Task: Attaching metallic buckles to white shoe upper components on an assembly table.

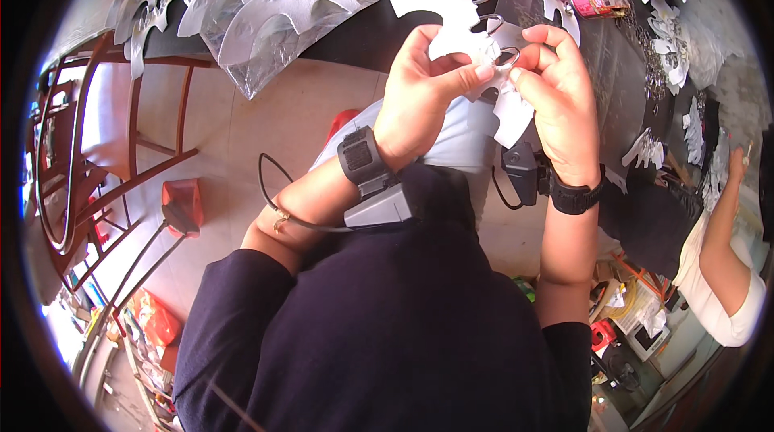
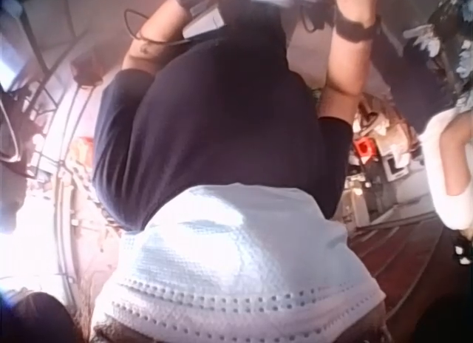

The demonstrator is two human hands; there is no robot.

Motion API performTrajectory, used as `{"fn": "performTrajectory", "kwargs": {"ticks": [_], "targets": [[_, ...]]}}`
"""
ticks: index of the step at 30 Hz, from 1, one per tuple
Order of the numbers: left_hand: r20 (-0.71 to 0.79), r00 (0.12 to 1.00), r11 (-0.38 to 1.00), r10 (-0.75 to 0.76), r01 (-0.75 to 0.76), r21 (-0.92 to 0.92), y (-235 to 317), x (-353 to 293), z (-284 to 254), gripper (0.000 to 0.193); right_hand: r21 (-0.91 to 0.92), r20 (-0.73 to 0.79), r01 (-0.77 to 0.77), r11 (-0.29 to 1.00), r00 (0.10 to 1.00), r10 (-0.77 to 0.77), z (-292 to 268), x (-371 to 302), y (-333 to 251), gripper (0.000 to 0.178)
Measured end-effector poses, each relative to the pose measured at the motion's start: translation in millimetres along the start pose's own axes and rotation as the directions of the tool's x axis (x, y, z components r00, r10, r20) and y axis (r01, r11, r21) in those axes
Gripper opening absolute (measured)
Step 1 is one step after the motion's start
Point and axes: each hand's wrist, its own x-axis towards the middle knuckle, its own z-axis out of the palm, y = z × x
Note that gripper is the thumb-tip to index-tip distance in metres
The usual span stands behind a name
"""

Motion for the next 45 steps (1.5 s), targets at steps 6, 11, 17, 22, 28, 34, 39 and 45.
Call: {"fn": "performTrajectory", "kwargs": {"ticks": [6,11,17,22,28,34,39,45], "targets": [[0.020,1.000,0.997,-0.019,0.021,-0.075,-6.1,-3.8,9.6,0.050,-0.035,0.004,0.018,0.999,1.000,-0.018,3.2,-2.1,0.2,0.034],[0.023,0.998,0.981,0.062,-0.065,0.185,-7.2,-1.4,7.2,0.063,-0.067,-0.021,0.031,0.997,0.999,-0.032,4.1,-4.0,-2.9,0.035],[0.055,0.993,0.984,0.102,-0.109,0.142,-8.4,-0.8,8.2,0.064,-0.008,-0.005,-0.008,1.000,1.000,0.008,1.3,-2.3,-1.1,0.037],[0.048,0.994,0.986,0.095,-0.100,0.132,-11.0,1.9,5.0,0.067,0.062,0.007,-0.022,0.998,1.000,0.022,2.3,-0.5,-2.5,0.039],[0.011,1.000,0.998,0.018,-0.019,0.062,-6.1,1.7,5.7,0.068,0.040,0.059,-0.033,0.999,0.998,0.030,-3.1,2.5,-2.2,0.040],[0.017,0.999,0.999,-0.045,0.045,-0.014,-4.9,2.1,4.2,0.066,0.052,0.074,-0.045,0.998,0.996,0.041,-5.3,1.9,-9.2,0.039],[0.024,0.998,0.998,-0.056,0.057,-0.028,-5.4,1.6,4.8,0.062,0.026,0.097,-0.064,0.998,0.993,0.061,-6.6,0.7,-8.9,0.042],[0.046,0.999,0.999,-0.008,0.009,-0.034,-11.2,1.5,8.3,0.057,-0.042,0.068,-0.054,0.998,0.996,0.057,-7.9,1.4,-3.0,0.045]]}}
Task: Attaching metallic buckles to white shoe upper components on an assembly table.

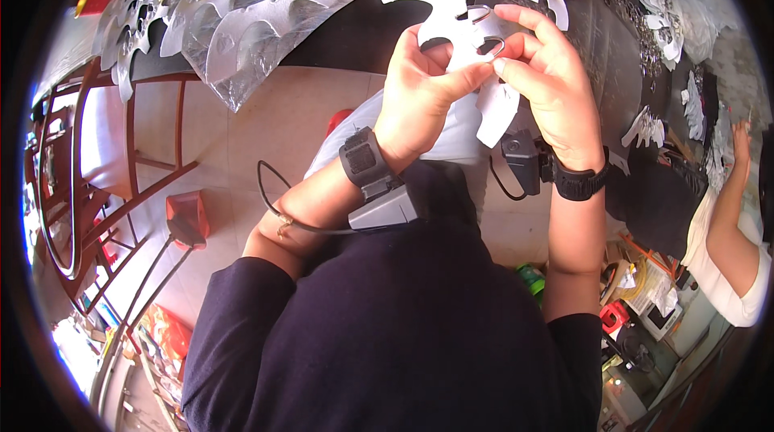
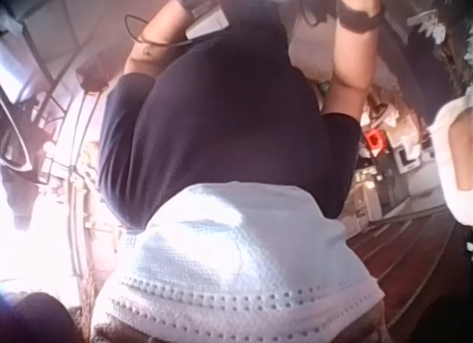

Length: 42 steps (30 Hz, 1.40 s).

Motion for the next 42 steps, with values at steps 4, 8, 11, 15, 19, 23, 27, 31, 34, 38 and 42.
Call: {"fn": "performTrajectory", "kwargs": {"ticks": [4,8,11,15,19,23,27,31,34,38,42], "targets": [[0.008,0.999,0.998,-0.053,0.053,0.021,-0.1,1.8,-1.4,0.058,0.055,-0.014,-0.022,0.998,1.000,0.023,-2.5,0.2,4.2,0.042],[0.036,0.995,0.995,-0.096,0.097,-0.032,-2.4,3.3,-3.7,0.057,0.069,-0.034,-0.036,0.997,0.999,0.038,-9.3,1.8,5.7,0.041],[0.039,0.994,0.983,-0.100,0.104,-0.151,-6.1,1.0,-5.0,0.055,0.092,-0.044,-0.079,0.993,0.996,0.083,-12.7,2.3,7.1,0.040],[-0.003,0.995,0.994,-0.104,0.104,-0.034,-7.4,1.0,0.2,0.053,0.035,-0.043,-0.049,0.998,0.998,0.050,-10.7,-0.3,8.4,0.040],[-0.011,0.997,0.993,-0.081,0.081,0.081,-7.6,2.2,0.0,0.050,-0.011,-0.005,-0.023,1.000,1.000,0.023,-12.6,-2.4,7.7,0.041],[-0.001,1.000,0.997,-0.023,0.023,0.070,-9.1,3.2,2.1,0.048,0.130,0.046,-0.051,0.990,0.998,0.045,-20.7,-3.4,7.8,0.039],[-0.020,1.000,0.996,-0.013,0.015,0.086,-13.0,1.2,-0.2,0.039,0.093,-0.015,0.000,0.996,1.000,0.001,-23.9,-9.6,4.7,0.037],[-0.030,0.999,0.997,-0.014,0.016,0.075,-14.0,4.3,-0.5,0.042,0.047,-0.035,-0.025,0.999,0.999,0.027,-23.4,-13.0,3.1,0.038],[-0.016,1.000,0.997,-0.013,0.014,0.077,-13.7,7.4,-0.9,0.047,0.009,-0.026,-0.019,1.000,0.999,0.019,-18.4,-11.9,3.8,0.040],[-0.018,1.000,0.999,0.015,-0.015,0.045,-7.9,6.9,0.4,0.047,-0.004,-0.012,-0.008,1.000,1.000,0.008,-6.8,-5.4,5.0,0.042],[-0.020,1.000,0.999,0.016,-0.015,0.050,-16.8,5.2,-0.4,0.051,-0.026,-0.034,-0.023,0.999,0.999,0.023,-2.5,-6.0,6.8,0.042]]}}
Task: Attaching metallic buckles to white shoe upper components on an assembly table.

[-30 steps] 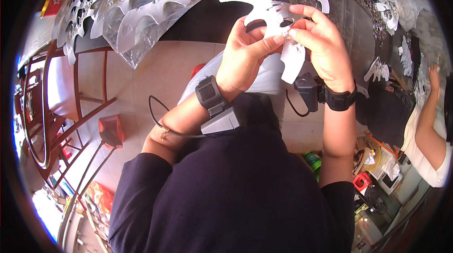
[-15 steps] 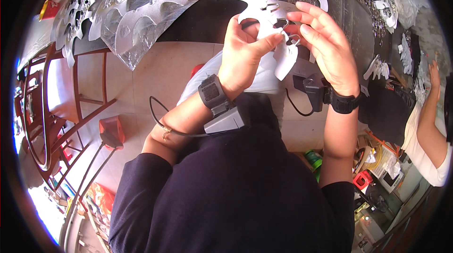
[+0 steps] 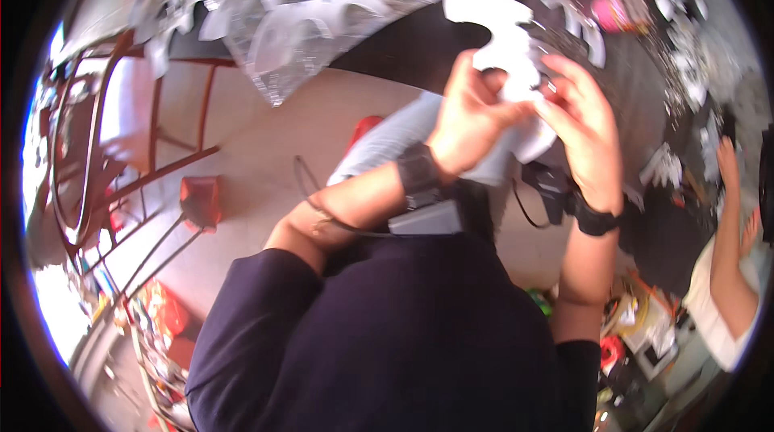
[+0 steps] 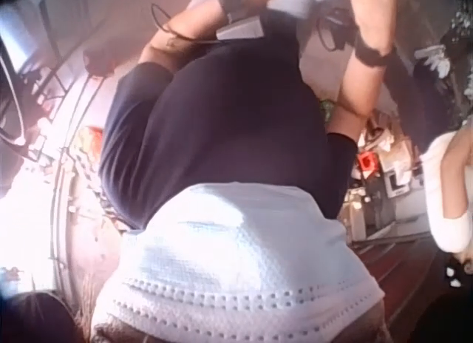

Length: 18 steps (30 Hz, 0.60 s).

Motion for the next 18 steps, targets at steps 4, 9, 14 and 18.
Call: {"fn": "performTrajectory", "kwargs": {"ticks": [4,9,14,18], "targets": [[0.048,0.998,0.997,-0.042,0.045,-0.063,-2.1,-4.0,1.6,0.054,0.117,0.026,-0.063,0.991,0.998,0.060,-10.2,-5.8,4.7,0.044],[0.085,0.995,0.999,-0.043,0.042,0.014,-3.3,-3.4,-0.5,0.057,0.109,0.045,-0.051,0.993,0.998,0.046,-11.5,-7.7,3.4,0.044],[0.085,0.996,0.998,0.000,0.005,-0.059,-5.8,-0.3,-0.9,0.055,0.127,0.008,-0.025,0.992,1.000,0.025,-7.5,-4.1,7.6,0.042],[0.083,0.996,1.000,-0.015,0.016,-0.008,5.0,-3.2,-2.4,0.056,0.121,0.033,-0.032,0.992,0.999,0.029,-5.0,-3.3,4.0,0.040]]}}
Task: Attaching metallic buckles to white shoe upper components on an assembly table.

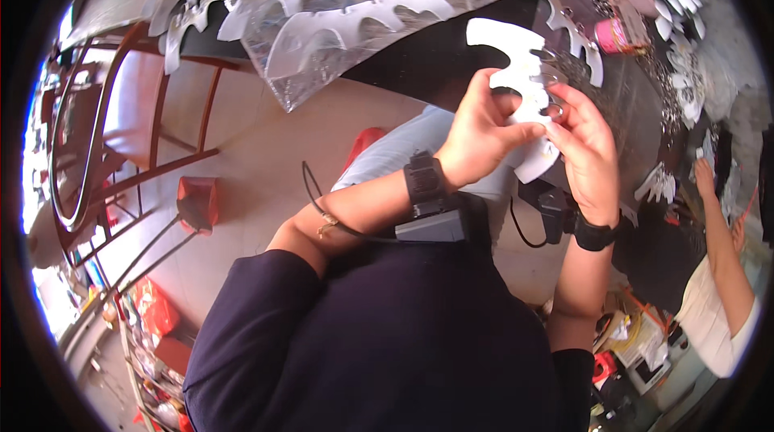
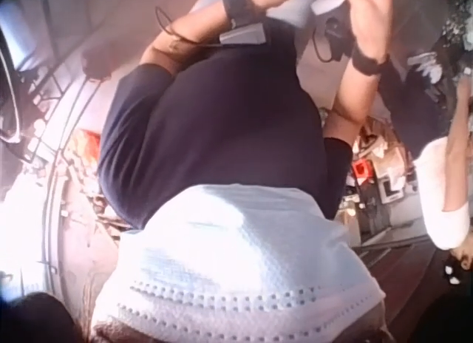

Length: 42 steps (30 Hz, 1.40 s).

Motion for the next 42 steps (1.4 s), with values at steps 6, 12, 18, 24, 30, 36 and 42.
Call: {"fn": "performTrajectory", "kwargs": {"ticks": [6,12,18,24,30,36,42], "targets": [[0.017,0.999,0.999,0.030,-0.031,0.017,-6.8,-3.7,5.9,0.057,-0.042,-0.090,0.005,0.999,0.996,-0.009,1.5,-11.5,-1.6,0.040],[0.079,0.992,0.957,0.097,-0.115,0.268,29.8,-46.9,-8.5,0.071,-0.314,-0.177,0.331,0.890,0.900,-0.398,56.1,-49.1,8.3,0.037],[0.125,0.986,0.931,0.113,-0.149,0.333,32.7,-52.6,-11.5,0.075,-0.072,-0.136,0.339,0.938,0.929,-0.345,49.8,-49.1,11.3,0.039],[0.147,0.987,0.930,0.066,-0.115,0.350,27.7,-49.9,-1.3,0.072,0.074,-0.069,0.241,0.968,0.969,-0.237,34.8,-49.2,15.0,0.036],[0.096,0.995,0.946,0.002,-0.032,0.322,14.5,-39.7,8.2,0.077,0.108,-0.058,0.159,0.981,0.986,-0.153,17.5,-48.7,11.0,0.037],[0.211,0.976,0.998,-0.058,0.050,0.041,14.0,-31.1,-4.5,0.085,-0.028,0.016,0.207,0.978,0.978,-0.207,6.3,-45.4,16.9,0.040],[0.032,0.938,0.921,-0.346,0.346,-0.179,28.5,-17.4,-5.8,0.035,-0.189,0.026,0.108,0.976,0.994,-0.105,-1.6,-43.2,14.9,0.039]]}}
